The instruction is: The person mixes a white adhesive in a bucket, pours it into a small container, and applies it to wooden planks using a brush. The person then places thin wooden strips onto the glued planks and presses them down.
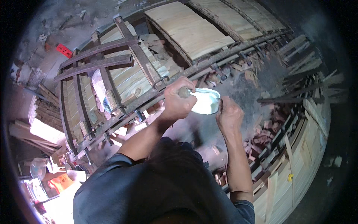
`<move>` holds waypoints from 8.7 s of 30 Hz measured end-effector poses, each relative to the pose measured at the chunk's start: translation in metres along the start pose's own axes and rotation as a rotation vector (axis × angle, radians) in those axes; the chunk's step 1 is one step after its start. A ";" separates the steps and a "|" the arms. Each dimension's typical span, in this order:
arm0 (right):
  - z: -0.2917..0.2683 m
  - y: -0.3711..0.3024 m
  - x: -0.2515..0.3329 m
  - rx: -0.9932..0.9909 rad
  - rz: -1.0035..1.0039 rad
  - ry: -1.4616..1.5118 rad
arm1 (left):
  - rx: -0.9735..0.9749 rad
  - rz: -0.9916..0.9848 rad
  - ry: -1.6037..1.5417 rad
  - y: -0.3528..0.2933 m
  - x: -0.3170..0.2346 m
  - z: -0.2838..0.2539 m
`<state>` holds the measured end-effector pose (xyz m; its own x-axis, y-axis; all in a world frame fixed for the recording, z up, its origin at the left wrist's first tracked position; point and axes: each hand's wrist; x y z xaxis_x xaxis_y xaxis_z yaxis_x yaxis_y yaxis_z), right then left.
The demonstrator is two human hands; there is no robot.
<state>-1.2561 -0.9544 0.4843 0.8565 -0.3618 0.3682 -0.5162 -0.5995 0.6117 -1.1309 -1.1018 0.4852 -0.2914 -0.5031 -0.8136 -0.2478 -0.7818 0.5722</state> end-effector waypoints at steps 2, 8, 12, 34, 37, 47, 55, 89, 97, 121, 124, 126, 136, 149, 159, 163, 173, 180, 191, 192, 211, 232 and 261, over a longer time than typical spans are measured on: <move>0.005 0.014 -0.025 0.069 -0.045 -0.107 | -0.037 0.027 0.035 0.008 0.002 0.030; 0.023 0.075 -0.077 -0.074 0.019 0.147 | -0.107 0.012 0.062 0.041 0.028 0.090; 0.034 0.111 -0.115 0.074 -0.098 -0.022 | -0.175 0.040 0.079 0.074 0.055 0.129; 0.238 0.398 -0.288 0.311 -0.276 0.203 | -0.280 -0.091 0.173 0.267 0.295 0.266; 0.301 0.431 -0.322 0.267 -0.608 0.373 | -0.318 -0.077 0.252 0.279 0.346 0.284; 0.494 0.503 -0.396 0.544 -0.816 0.325 | -0.504 -0.118 0.615 0.301 0.484 0.327; 0.540 0.466 -0.405 0.866 -0.170 0.372 | -0.692 -0.514 0.544 0.310 0.515 0.337; 0.530 0.430 -0.402 0.718 -0.468 0.614 | -0.640 -0.395 0.556 0.314 0.507 0.329; 0.532 0.428 -0.371 0.557 -0.512 0.404 | -0.612 -0.303 0.597 0.314 0.512 0.329; 0.517 0.468 -0.402 1.053 -0.295 0.345 | -0.736 -0.458 0.591 0.314 0.513 0.340; 0.517 0.495 -0.408 0.937 -0.313 0.317 | -0.734 -0.422 0.621 0.318 0.516 0.340; 0.516 0.491 -0.392 0.800 -0.289 0.277 | -0.723 -0.459 0.638 0.318 0.517 0.340; 0.515 0.510 -0.388 1.123 -0.460 0.400 | -0.714 -0.449 0.634 0.312 0.519 0.336; 0.513 0.508 -0.370 0.946 -0.678 0.566 | -0.754 -0.480 0.547 0.317 0.516 0.340; 0.511 0.505 -0.374 0.783 -0.890 0.523 | -0.707 -0.465 0.669 0.317 0.512 0.339; 0.551 0.507 -0.367 0.614 -1.155 0.572 | -0.680 -0.477 0.719 0.318 0.505 0.337; 0.556 0.519 -0.417 0.962 -1.293 -0.199 | -0.679 -0.424 0.708 0.310 0.513 0.335; 0.522 0.519 -0.386 0.825 -0.926 0.292 | -0.648 -0.419 0.803 0.311 0.516 0.333; 0.546 0.524 -0.368 0.831 -1.470 0.075 | -0.640 -0.436 0.825 0.311 0.517 0.333; 0.545 0.524 -0.368 0.896 -1.462 -0.017 | -0.634 -0.444 0.843 0.309 0.520 0.333; 0.546 0.452 -0.430 0.636 -0.734 0.542 | -0.672 -0.462 0.710 0.314 0.509 0.336; 0.520 0.479 -0.382 0.672 -0.631 0.412 | -0.748 -0.483 0.539 0.316 0.523 0.342; 0.512 0.495 -0.397 0.990 -0.777 0.345 | -0.752 -0.486 0.597 0.314 0.522 0.340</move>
<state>-1.8515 -1.4731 0.2828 0.8091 0.4273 0.4035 0.4564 -0.8894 0.0266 -1.6750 -1.4848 0.2752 0.2337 -0.0171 -0.9722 0.4759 -0.8699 0.1297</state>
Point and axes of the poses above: each hand's wrist, its own y-axis towards the middle knuckle, its own z-axis out of the palm, x = y × z, and after that the axes turned 15 degrees about -x, right-handed
